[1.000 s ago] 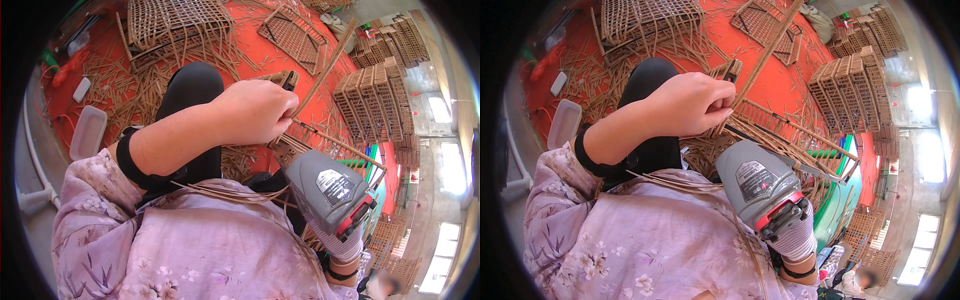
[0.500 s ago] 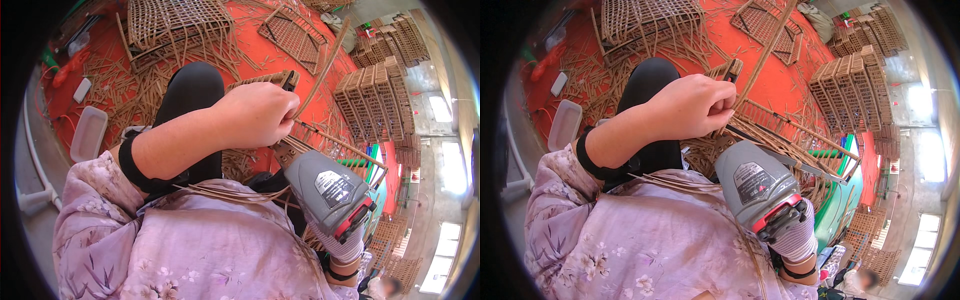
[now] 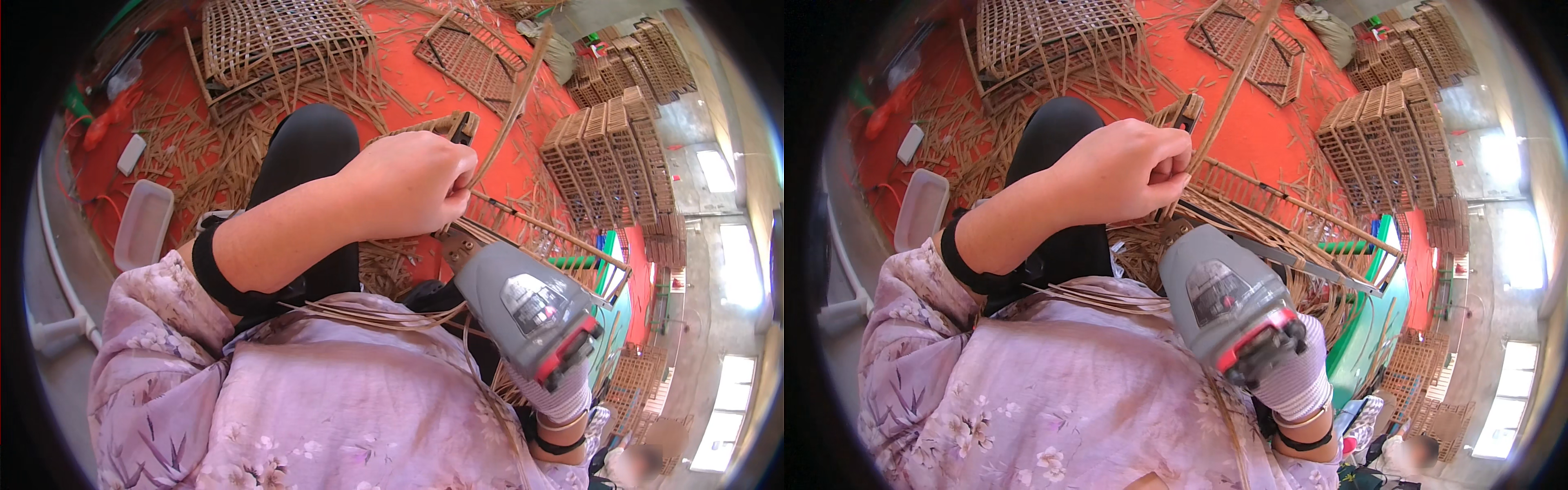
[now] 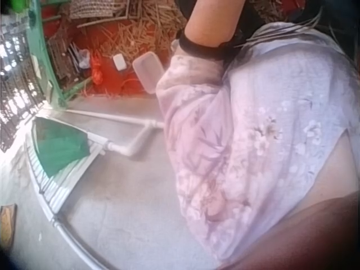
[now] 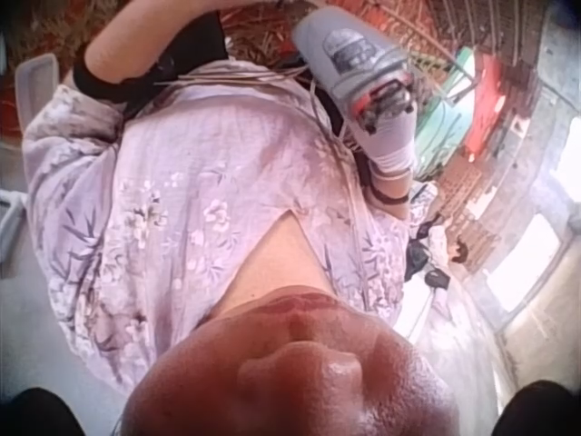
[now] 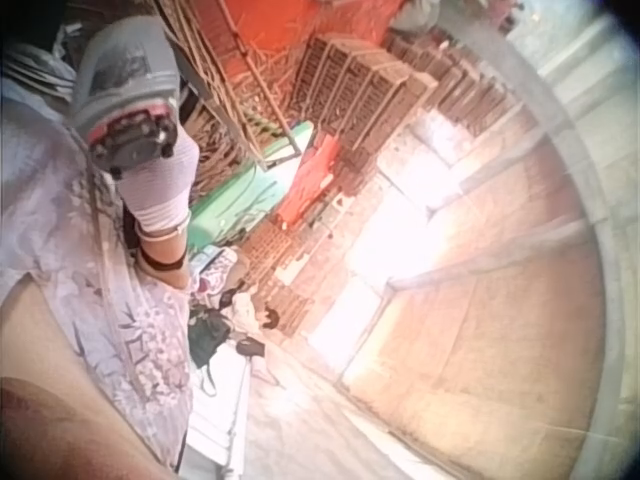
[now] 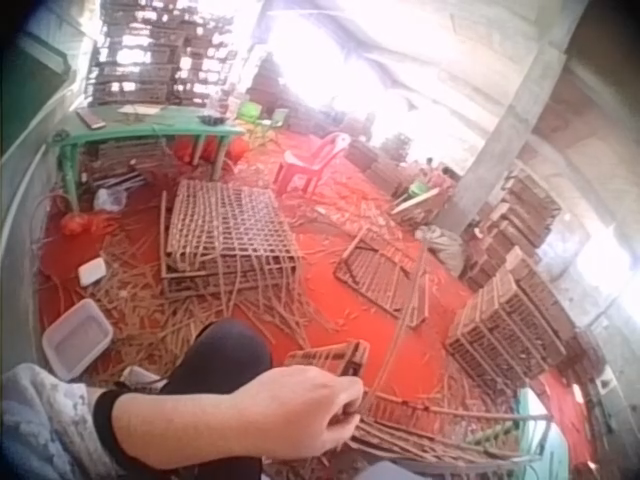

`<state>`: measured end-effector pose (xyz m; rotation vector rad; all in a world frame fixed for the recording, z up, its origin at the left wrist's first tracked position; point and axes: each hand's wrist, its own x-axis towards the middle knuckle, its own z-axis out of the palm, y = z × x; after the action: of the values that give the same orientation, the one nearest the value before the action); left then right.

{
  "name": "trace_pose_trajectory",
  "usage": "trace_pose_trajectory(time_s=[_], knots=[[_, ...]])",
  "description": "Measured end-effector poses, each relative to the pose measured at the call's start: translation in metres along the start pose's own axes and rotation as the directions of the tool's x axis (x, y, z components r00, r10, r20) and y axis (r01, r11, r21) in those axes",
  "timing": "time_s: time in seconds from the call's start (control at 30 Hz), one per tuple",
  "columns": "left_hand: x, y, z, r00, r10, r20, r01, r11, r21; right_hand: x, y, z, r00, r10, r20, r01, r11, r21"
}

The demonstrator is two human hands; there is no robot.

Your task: Weaving and securing bamboo strips onto a basket frame using a staple gun and pliers.

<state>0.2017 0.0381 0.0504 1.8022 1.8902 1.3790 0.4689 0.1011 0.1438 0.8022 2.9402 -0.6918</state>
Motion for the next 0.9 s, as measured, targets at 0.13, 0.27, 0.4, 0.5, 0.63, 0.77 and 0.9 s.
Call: trace_pose_trajectory(time_s=[0.13,0.27,0.4,0.5,0.63,0.77,0.9], knots=[[-0.001,-0.001,-0.002,1.0,-0.005,0.002,0.005,1.0,0.005,-0.01,0.02,0.01,1.0,-0.007,-0.025,0.006,1.0,-0.02],[-0.001,0.003,-0.004,1.0,-0.019,-0.001,0.019,1.0,0.021,-0.029,0.029,0.011,0.98,0.158,-0.121,-0.097,0.908,0.408],[-0.003,0.005,-0.002,0.998,-0.067,0.007,0.067,0.997,-0.024,-0.058,0.051,0.005,0.846,0.386,-0.368,-0.155,0.838,0.524],[-0.012,0.005,-0.002,0.995,-0.093,-0.025,0.092,0.994,-0.051,-0.063,0.063,-0.012,0.721,0.544,-0.428,-0.159,0.732,0.663],[-0.019,0.01,0.002,0.994,-0.103,-0.047,0.099,0.992,-0.074,-0.103,0.131,-0.026,0.583,0.708,-0.399,-0.046,0.519,0.854],[-0.026,0.013,0.007,0.991,-0.13,-0.017,0.128,0.99,-0.065,-0.162,0.205,-0.026,0.388,0.849,-0.36,0.091,0.353,0.931],[-0.037,0.013,0.007,0.992,-0.118,-0.035,0.117,0.993,-0.034,-0.218,0.272,-0.006,0.273,0.918,-0.288,0.2,0.238,0.95]])
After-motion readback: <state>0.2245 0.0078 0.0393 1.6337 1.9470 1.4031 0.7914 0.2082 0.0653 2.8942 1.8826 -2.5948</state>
